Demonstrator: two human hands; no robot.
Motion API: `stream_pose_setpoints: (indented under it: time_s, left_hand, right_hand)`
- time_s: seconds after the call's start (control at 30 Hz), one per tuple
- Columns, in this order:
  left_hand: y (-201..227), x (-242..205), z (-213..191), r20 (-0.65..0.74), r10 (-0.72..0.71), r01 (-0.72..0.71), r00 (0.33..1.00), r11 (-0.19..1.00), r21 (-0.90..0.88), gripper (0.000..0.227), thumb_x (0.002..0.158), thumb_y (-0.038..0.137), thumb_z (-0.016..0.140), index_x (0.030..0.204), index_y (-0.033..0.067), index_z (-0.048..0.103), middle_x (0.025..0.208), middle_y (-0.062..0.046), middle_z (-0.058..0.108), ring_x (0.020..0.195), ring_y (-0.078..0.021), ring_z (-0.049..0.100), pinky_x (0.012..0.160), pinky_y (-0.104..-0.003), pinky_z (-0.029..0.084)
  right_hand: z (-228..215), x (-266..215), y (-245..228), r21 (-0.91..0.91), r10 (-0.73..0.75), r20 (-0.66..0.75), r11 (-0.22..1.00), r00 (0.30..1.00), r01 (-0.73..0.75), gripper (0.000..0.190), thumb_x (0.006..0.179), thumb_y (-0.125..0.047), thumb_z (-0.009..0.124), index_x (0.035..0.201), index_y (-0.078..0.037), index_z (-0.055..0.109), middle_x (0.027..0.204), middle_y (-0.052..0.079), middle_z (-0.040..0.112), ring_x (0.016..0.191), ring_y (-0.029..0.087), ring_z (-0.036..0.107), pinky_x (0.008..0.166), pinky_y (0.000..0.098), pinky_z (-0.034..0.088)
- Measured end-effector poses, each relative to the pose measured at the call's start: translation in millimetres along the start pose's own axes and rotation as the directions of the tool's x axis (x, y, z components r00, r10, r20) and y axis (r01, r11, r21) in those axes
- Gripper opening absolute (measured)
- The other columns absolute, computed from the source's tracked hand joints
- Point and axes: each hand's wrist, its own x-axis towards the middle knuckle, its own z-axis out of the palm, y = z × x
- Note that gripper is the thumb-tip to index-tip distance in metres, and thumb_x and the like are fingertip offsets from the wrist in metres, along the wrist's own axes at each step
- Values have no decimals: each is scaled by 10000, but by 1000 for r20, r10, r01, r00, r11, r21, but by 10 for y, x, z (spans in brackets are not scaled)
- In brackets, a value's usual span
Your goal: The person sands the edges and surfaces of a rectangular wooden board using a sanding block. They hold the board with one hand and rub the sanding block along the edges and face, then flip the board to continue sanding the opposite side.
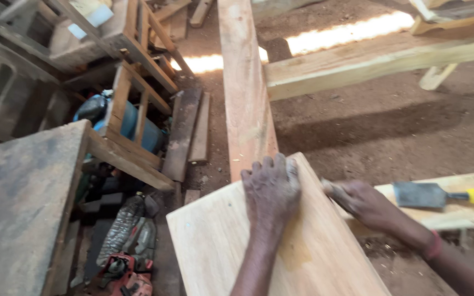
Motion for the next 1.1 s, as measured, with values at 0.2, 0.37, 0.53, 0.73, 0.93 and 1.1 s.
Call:
stream_pose_setpoints:
  time_s: [0.2, 0.37, 0.53, 0.73, 0.93, 1.1]
  left_hand:
    - [5, -91, -10, -140, 62, -57, 988, 998, 38, 353, 1013, 372, 439, 1000, 96, 658, 889, -118, 643, 867, -304, 601, 814, -507, 404]
    - [34, -43, -56, -110, 29, -31, 994, 999, -9, 360, 1020, 389, 435, 986, 104, 651, 901, -112, 649, 890, -303, 609, 830, -499, 408]
    - [17, -76, -10, -122, 22, -21, 992, 1000, 3, 366, 1047, 386, 429, 956, 103, 643, 902, -112, 651, 897, -300, 608, 846, -500, 414]
    - [22, -47, -53, -76, 17, -16, 997, 1000, 10, 354, 1020, 384, 433, 971, 104, 644, 903, -105, 648, 893, -285, 613, 844, -497, 417]
    - [9, -30, -40, -4, -28, 28, 1000, 1000, -10, 402, 1049, 406, 386, 1030, 105, 652, 896, -117, 652, 876, -257, 609, 864, -483, 415]
    - [2, -42, -43, -44, -17, 16, 999, 1000, -9, 397, 1044, 404, 403, 1019, 102, 659, 906, -119, 657, 893, -264, 611, 862, -491, 411]
  right_hand:
    - [-64, 892, -54, -266, 448, 40, 866, 893, -423, 542, 1053, -504, 382, 1160, -132, 761, 903, 116, 709, 790, 254, 676, 714, 411, 547]
    - [-248, 1023, -439, 103, 447, -72, 893, 892, -439, 454, 1055, -454, 456, 1104, -99, 736, 770, 36, 628, 703, 165, 594, 654, 355, 514]
    - [-192, 635, -673, 90, 384, -163, 923, 909, -374, 327, 971, -307, 631, 1125, -50, 762, 837, 73, 750, 740, 202, 630, 665, 350, 527]
    - [-65, 567, -860, -110, 32, -402, 990, 915, -83, 306, 1001, -249, 625, 1157, -10, 736, 994, 141, 751, 830, 206, 716, 721, 340, 553]
    - [-50, 564, -795, -166, 190, -323, 953, 927, -253, 313, 992, -265, 594, 1154, -64, 772, 807, 104, 696, 650, 216, 637, 599, 374, 520]
    - [-72, 597, -760, -292, 379, -240, 850, 894, -439, 346, 994, -350, 564, 1196, -155, 766, 878, 105, 773, 564, 232, 679, 570, 375, 540]
